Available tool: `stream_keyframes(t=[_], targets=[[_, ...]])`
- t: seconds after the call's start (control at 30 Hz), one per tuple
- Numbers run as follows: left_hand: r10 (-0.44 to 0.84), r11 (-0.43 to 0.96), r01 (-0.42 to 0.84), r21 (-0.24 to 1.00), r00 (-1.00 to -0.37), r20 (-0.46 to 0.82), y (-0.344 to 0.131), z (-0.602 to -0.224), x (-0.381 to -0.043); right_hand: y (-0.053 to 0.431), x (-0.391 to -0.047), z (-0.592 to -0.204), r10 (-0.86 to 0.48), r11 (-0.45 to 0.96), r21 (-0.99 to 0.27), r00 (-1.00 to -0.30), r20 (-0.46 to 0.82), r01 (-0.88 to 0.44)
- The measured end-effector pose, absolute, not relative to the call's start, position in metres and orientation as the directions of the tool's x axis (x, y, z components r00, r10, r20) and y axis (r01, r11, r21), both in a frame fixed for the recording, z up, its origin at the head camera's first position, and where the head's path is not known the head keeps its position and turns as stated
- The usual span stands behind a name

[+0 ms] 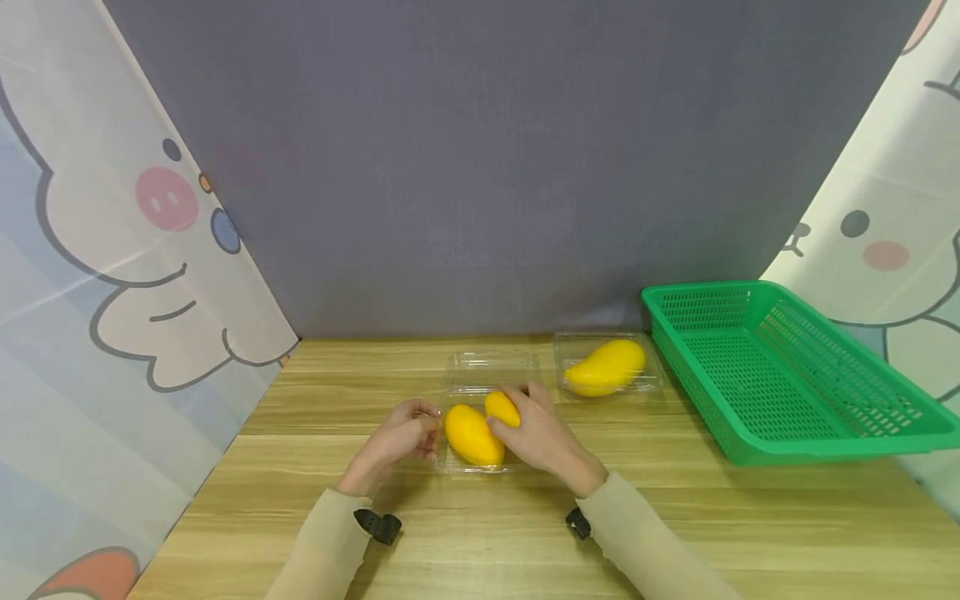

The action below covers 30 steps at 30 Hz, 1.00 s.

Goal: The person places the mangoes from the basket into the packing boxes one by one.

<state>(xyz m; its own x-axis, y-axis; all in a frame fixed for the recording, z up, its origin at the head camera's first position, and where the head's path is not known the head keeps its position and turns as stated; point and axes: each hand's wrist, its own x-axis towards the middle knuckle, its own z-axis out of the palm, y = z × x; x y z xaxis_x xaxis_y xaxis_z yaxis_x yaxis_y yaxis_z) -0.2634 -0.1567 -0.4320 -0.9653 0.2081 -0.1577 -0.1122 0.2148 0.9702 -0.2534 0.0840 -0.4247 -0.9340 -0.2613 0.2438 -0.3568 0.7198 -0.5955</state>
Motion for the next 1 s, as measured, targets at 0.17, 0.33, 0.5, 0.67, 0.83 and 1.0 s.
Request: stream_keyframes(t=[0.17, 0.33, 0.5, 0.67, 0.83, 1.0], targets=[[0.205, 0.213, -0.117, 0.970, -0.965, -0.161, -0.156, -0.433, -0.264, 0.087, -0.253, -0.421, -0.280, 0.741, -0.556, -0.926, 0.253, -0.376], [0.208, 0.217, -0.119, 0.969, -0.964, -0.165, -0.156, -0.433, -0.264, 0.092, -0.251, -0.414, -0.305, 0.738, -0.560, -0.926, 0.223, -0.377], [0.206, 0.215, -0.121, 0.969, -0.964, -0.166, -0.157, -0.432, -0.263, 0.096, -0.249, -0.406, -0.328, 0.758, -0.532, -0.926, 0.187, -0.376], [0.206, 0.217, -0.118, 0.969, -0.965, -0.164, -0.157, -0.431, -0.262, 0.099, -0.246, -0.398, -0.360, 0.778, -0.489, -0.918, 0.166, -0.394], [0.208, 0.220, -0.118, 0.968, -0.964, -0.164, -0.157, -0.431, -0.262, 0.102, -0.242, -0.391, -0.390, 0.792, -0.464, -0.913, 0.115, -0.397], [0.210, 0.216, -0.118, 0.969, -0.964, -0.164, -0.157, -0.431, -0.263, 0.103, -0.241, -0.387, -0.408, 0.801, -0.444, -0.909, 0.086, -0.402]])
